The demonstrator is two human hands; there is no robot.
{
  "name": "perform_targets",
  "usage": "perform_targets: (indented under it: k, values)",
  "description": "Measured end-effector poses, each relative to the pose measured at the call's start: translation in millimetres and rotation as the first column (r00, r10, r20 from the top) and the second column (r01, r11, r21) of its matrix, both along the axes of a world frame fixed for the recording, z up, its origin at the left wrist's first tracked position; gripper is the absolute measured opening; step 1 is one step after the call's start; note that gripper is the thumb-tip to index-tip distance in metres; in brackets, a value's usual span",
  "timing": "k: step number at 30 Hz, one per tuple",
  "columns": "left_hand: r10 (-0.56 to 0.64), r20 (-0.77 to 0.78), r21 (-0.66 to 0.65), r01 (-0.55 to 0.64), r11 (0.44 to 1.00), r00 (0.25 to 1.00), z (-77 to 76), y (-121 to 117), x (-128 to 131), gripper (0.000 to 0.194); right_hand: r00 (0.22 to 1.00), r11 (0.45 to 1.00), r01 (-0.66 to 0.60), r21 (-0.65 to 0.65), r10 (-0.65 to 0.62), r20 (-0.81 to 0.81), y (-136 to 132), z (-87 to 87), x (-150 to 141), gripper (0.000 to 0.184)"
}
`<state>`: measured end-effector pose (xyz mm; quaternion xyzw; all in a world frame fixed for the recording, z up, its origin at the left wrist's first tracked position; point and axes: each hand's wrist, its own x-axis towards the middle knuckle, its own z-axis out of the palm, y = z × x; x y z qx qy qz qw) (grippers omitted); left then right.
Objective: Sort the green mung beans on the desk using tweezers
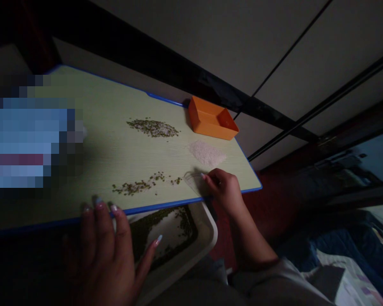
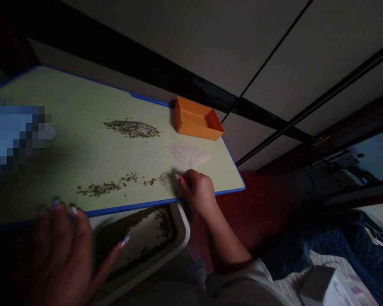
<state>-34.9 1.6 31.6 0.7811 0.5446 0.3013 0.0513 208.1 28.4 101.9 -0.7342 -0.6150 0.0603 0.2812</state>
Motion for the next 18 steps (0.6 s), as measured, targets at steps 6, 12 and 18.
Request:
perform_targets:
  k: [6,12,18]
  values:
    - [0.018,0.046,-0.037,-0.017,0.999,0.999,7.2,-1.9,4.2,0.083,1.000,1.000,-0.013,0.005,0.013,-0.011,3.6,-0.5,-1.5,0.024]
    - [0.012,0.042,-0.045,-0.010,0.999,0.999,4.2,-0.5,2.5,0.084,0.997,0.999,-0.052,-0.003,0.052,-0.049,4.9,1.6,-3.9,0.024]
    - [-0.002,0.014,-0.033,0.003,0.999,1.000,0.5,0.3,-0.4,0.086,0.998,0.998,-0.057,0.008,0.058,-0.041,10.5,-1.1,-2.9,0.024]
